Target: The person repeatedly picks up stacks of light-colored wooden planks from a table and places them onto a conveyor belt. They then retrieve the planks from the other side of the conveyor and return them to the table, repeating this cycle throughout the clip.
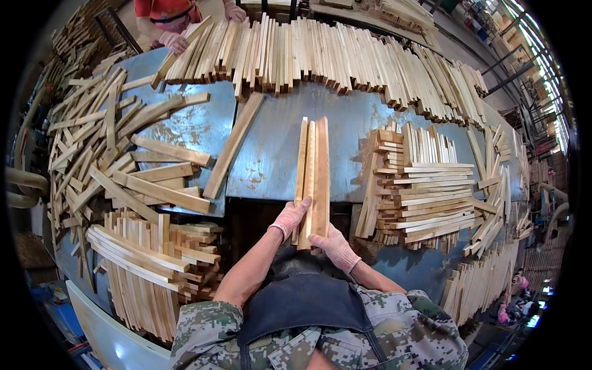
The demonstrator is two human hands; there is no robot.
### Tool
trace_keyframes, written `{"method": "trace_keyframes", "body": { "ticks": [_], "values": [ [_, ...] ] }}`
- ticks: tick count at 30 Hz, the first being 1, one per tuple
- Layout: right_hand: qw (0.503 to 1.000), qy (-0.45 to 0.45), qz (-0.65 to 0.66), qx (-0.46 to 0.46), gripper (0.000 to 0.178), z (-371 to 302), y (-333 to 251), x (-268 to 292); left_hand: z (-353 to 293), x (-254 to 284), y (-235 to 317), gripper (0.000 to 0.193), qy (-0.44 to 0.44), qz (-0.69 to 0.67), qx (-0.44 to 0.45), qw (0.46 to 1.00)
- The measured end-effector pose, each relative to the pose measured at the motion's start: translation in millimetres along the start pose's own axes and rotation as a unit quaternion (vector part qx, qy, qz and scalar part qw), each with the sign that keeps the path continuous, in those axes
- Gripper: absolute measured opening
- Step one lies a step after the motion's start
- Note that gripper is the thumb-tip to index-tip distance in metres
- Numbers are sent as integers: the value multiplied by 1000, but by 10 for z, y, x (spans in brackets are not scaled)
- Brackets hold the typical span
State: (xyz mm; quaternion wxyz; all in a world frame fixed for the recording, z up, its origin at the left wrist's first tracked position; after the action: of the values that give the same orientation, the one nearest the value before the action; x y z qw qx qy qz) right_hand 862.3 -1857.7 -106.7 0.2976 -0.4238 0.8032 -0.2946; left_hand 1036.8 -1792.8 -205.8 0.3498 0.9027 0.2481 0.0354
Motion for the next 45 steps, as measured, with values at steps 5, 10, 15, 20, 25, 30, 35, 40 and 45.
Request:
{"method": "trace_keyframes", "body": {
  "ticks": [5,10,15,20,25,30,35,40,45],
  "values": [
    [998,5,32,-46,45,-50,48,-259,-470,-68,43,73,-121,-221,-27,967],
    [928,65,-368,-5,76,-192,225,-373,-402,-148,-265,48,-141,-278,-55,949],
    [894,81,-426,-112,94,-322,231,-484,-286,-447,-401,41,-104,-336,-97,931],
    [894,22,-441,79,104,-195,375,-468,-857,-158,-218,72,6,-287,-246,926],
    [872,-170,-336,312,122,213,416,-608,-1651,427,-174,110,152,-219,-349,899],
    [785,-337,-482,197,113,140,-377,-1981,-2857,939,-493,100,380,-298,-382,788],
    [716,-480,-473,181,107,205,-398,-2513,-3585,1416,-1511,92,532,-406,-370,645],
    [762,-453,-460,54,95,338,-301,-2342,-4136,2031,-1925,74,599,-391,-297,632],
    [730,-451,-511,53,84,417,-242,-2074,-3878,2297,-2418,52,559,-415,-252,672]
  ]
}}
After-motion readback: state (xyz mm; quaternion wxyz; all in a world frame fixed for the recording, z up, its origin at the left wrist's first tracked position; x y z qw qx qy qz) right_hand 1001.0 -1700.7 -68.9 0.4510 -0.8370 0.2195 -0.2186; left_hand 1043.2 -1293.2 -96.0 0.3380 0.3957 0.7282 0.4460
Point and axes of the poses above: each hand's wrist, its own z-axis towards the middle knuckle, its own x-axis out of the back of the hand, y = z × x, the point moved 1 cm from there along z, towards the middle knuckle, and after that the axes turned 8 degrees about -y, right-handed, at the moved point
